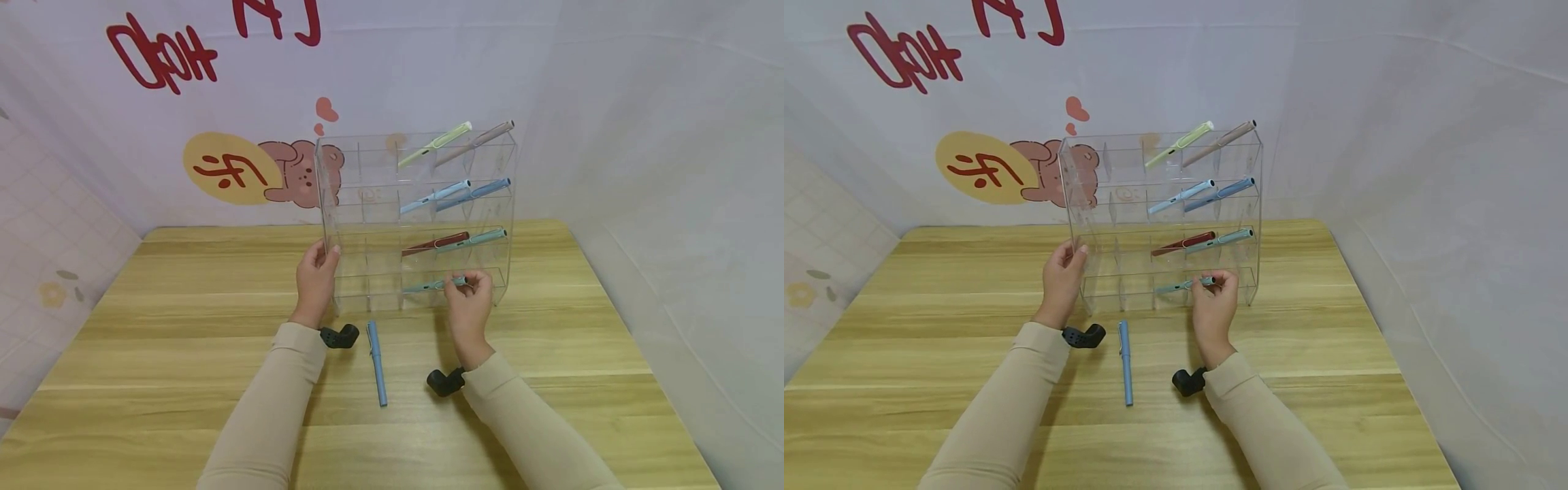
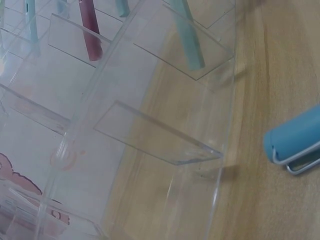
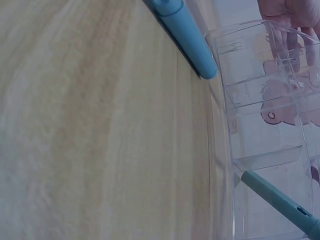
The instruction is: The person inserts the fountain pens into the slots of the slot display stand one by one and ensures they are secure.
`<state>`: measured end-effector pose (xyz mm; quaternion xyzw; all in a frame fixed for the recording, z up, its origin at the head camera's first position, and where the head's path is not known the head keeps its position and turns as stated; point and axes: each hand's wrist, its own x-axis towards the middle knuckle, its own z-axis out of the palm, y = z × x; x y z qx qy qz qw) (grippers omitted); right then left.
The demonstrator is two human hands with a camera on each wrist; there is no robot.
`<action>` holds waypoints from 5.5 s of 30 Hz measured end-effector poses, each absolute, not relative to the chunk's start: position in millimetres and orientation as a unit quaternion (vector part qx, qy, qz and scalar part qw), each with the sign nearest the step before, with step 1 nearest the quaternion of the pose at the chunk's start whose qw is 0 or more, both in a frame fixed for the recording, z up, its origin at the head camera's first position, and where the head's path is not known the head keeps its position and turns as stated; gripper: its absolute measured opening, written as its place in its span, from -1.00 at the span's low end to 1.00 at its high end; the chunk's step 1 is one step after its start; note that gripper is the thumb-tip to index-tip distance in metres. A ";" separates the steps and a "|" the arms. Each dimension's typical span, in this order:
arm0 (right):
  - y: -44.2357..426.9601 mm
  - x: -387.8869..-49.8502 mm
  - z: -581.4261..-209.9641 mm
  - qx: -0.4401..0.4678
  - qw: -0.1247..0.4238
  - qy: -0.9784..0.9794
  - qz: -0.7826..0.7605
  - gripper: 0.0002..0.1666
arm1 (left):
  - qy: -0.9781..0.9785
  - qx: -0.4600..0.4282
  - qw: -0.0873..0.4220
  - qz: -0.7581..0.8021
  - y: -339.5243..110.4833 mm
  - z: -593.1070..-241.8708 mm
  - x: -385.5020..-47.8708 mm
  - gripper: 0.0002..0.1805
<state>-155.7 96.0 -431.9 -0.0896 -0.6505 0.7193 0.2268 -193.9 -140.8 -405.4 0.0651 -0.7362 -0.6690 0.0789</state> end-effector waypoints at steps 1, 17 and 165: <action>96.2 -155.8 -432.7 -0.090 0.227 -0.650 0.720 -0.74 | -0.737 0.064 0.083 -0.668 -141.6 -409.5 -196.2 -0.47; 102.5 -148.0 -427.8 -0.103 0.197 -0.676 0.703 -0.60 | -0.738 0.059 0.091 -0.667 -143.2 -412.3 -198.3 -0.46; 49.3 -146.2 -394.6 0.031 -0.136 -0.806 0.575 -0.54 | -0.733 0.085 0.073 -0.671 -142.9 -407.4 -200.3 -0.45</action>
